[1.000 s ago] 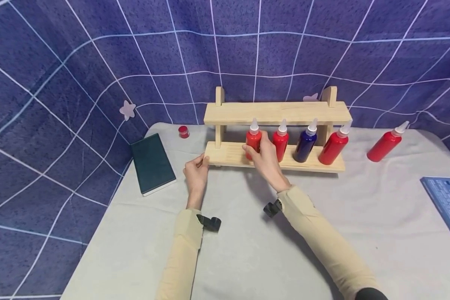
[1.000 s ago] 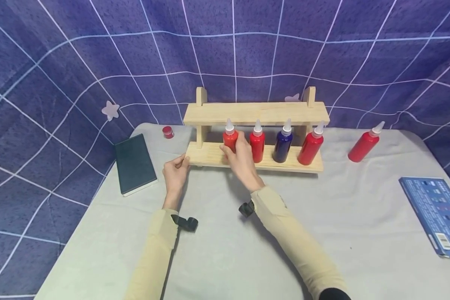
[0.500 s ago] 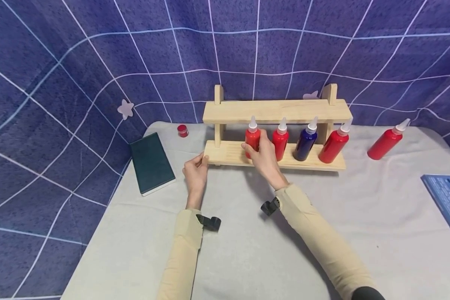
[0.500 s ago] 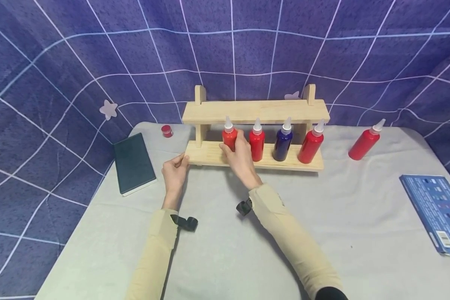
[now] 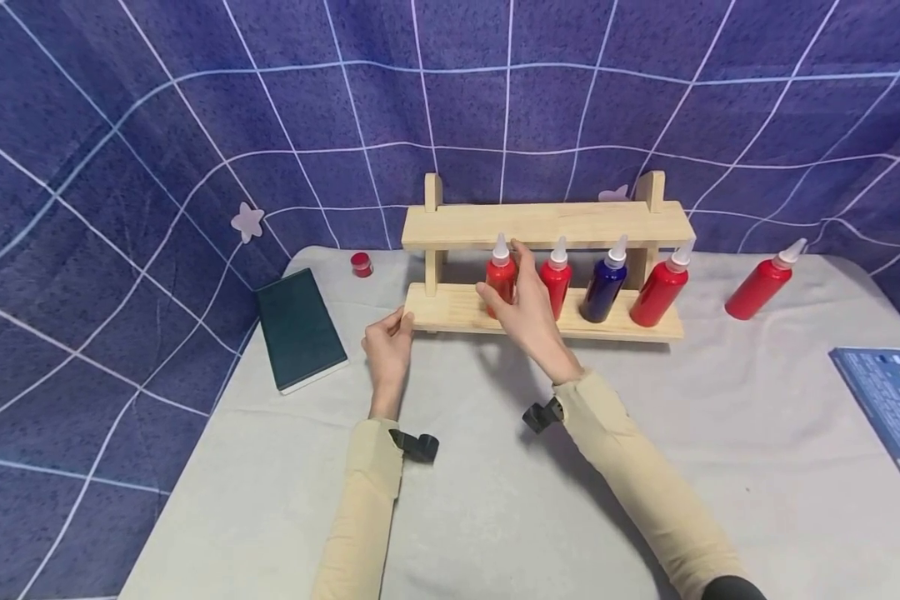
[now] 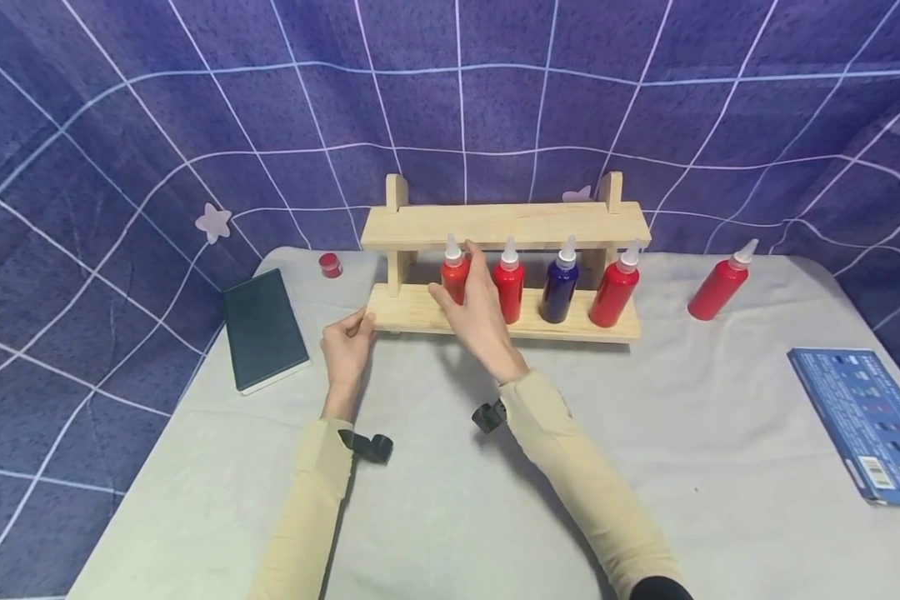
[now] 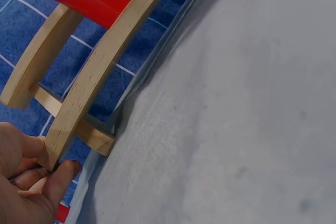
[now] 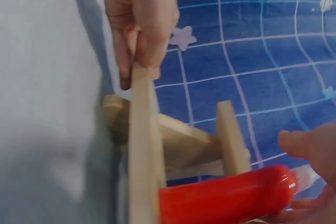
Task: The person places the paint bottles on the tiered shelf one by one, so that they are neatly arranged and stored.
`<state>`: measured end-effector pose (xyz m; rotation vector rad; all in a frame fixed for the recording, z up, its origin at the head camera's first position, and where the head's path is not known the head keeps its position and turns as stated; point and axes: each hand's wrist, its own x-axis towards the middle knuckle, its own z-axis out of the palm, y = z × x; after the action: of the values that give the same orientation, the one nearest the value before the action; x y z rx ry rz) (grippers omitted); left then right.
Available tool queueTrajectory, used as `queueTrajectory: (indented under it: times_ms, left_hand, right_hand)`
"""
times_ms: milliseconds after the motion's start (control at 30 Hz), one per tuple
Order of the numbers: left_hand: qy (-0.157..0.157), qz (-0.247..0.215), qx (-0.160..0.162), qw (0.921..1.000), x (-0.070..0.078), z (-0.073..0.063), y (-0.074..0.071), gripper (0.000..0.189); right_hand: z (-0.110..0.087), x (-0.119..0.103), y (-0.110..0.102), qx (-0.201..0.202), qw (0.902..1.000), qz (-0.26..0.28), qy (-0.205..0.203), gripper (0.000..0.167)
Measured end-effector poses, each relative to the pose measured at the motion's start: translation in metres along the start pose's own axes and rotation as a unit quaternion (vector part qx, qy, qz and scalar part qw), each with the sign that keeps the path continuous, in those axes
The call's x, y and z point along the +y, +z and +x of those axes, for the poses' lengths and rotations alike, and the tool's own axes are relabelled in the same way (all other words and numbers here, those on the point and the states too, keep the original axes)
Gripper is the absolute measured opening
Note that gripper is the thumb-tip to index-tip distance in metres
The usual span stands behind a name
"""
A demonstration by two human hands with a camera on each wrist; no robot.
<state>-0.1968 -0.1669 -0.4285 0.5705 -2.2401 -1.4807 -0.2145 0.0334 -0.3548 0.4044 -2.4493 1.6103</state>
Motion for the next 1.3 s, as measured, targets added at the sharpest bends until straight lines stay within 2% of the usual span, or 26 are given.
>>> queueTrajectory:
  times_ms: [333,533,633,800,1000,1133,1200,1300]
  left_hand:
    - [0.001,-0.005,-0.003,1.0000,-0.001,0.000,0.003,0.028]
    - [0.000,-0.006,-0.004,1.0000,-0.001,0.000,0.003,0.028]
    - [-0.002,-0.005,-0.005,1.0000,0.000,0.000,0.002,0.028]
    - [0.002,-0.006,-0.004,1.0000,0.000,0.000,0.000,0.028]
    - [-0.006,-0.009,-0.003,0.9999,-0.001,0.000,0.000,0.029]
    - [-0.011,-0.016,-0.005,0.9998,-0.001,0.001,0.001,0.029]
    - [-0.014,-0.022,-0.007,0.9996,-0.001,0.001,0.001,0.029]
    - [-0.016,-0.027,-0.009,0.9995,0.000,0.001,0.002,0.029]
  right_hand:
    - [-0.010,-0.031,-0.019,-0.001,0.9983,-0.003,-0.057,0.080]
    - [-0.018,-0.046,-0.043,0.023,0.9932,0.045,-0.105,0.077]
    - [-0.022,-0.051,-0.059,0.039,0.9903,0.067,-0.115,0.076]
    - [-0.028,-0.055,-0.087,0.075,0.9859,0.105,-0.106,0.073]
    - [-0.032,-0.048,-0.126,0.147,0.9717,0.158,-0.096,0.070]
    - [-0.035,-0.034,-0.159,0.202,0.9636,0.163,-0.064,0.071]
    - [-0.036,-0.024,-0.176,0.231,0.9557,0.175,-0.052,0.072]
    - [-0.036,-0.006,-0.197,0.274,0.9498,0.148,-0.029,0.072]
